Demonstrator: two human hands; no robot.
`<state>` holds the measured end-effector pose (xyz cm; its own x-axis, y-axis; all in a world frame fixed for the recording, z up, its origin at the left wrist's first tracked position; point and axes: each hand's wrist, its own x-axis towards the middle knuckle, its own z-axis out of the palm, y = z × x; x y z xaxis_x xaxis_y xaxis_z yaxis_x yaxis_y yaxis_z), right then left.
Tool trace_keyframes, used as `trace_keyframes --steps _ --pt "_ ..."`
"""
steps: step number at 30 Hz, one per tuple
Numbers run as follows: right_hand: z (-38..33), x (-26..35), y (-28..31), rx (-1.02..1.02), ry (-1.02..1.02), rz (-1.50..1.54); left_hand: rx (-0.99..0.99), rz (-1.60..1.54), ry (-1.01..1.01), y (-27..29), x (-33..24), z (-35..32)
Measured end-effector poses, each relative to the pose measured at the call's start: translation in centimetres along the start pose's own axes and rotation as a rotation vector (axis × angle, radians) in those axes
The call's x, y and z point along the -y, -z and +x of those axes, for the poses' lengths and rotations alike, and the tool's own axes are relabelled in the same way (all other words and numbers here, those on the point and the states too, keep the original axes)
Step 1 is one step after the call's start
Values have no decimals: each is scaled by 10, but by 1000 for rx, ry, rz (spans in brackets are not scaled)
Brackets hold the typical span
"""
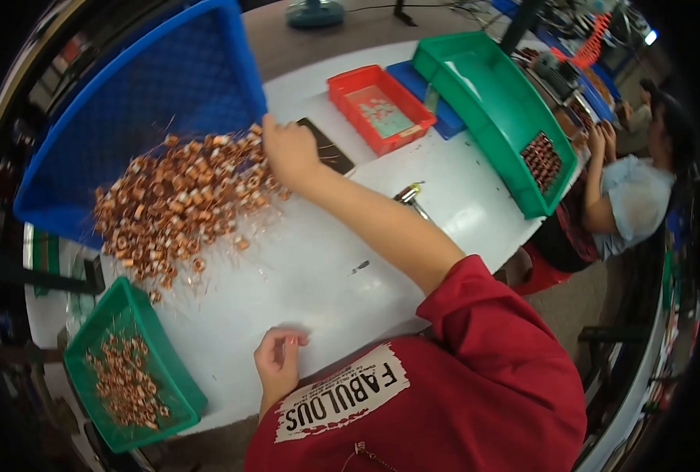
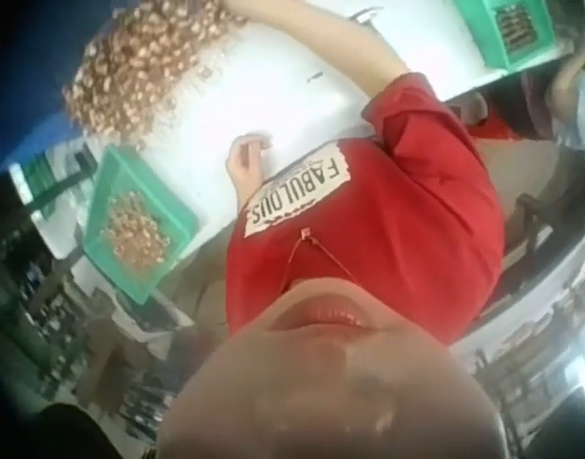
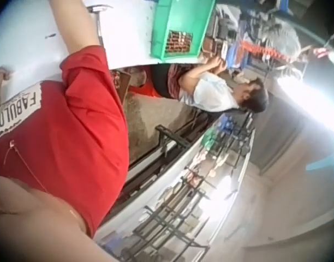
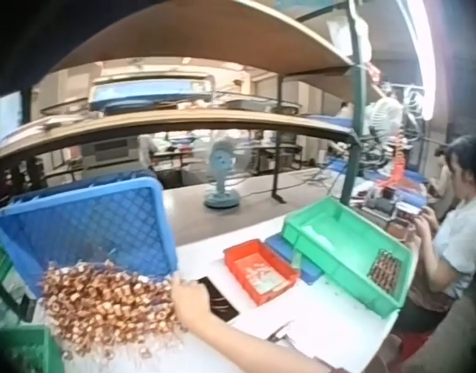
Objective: Manually assembling and organizing copper wire coils at a factory workstation.
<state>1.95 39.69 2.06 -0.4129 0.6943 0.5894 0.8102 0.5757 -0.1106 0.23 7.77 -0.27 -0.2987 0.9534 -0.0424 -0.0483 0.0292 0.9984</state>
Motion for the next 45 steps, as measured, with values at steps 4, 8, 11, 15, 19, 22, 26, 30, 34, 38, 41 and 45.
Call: trace_keyframes --steps 4,8,11,15,19,22,26,30,34,38,41,45 --pt "-1 -6 12 -6 -7 -45 4 32 -2 0 0 -2" --pt "-7 -3 24 8 -7 -110 -40 71 23 -4 -2 -3" --pt "-17 -9 49 -26 -19 -159 -25 87 5 -8 -1 -1" --pt "-31 -18 85 -126 -49 -180 -26 103 -11 -6 -3 2" --pt "-63 -28 141 75 -77 490 -64 56 -22 1 -19 10" --pt "-96 -32 182 477 -350 1514 -90 -69 -54 -17 -48 30" --pt "-128 -22 193 543 -642 1851 88 -440 -38 -39 -80 48" --pt "-140 -10 190 610 -666 1845 9 -465 -46 -48 -85 43" --pt "-144 -6 195 544 -554 1708 79 -407 -6 -46 -84 42" --pt "-144 -3 195 408 -210 1393 91 -462 86 -35 -80 43" --pt "-147 -13 194 487 -285 1395 105 -515 100 -27 -76 41" --pt "-151 -16 185 554 -322 1428 136 -714 159 -16 -66 40"
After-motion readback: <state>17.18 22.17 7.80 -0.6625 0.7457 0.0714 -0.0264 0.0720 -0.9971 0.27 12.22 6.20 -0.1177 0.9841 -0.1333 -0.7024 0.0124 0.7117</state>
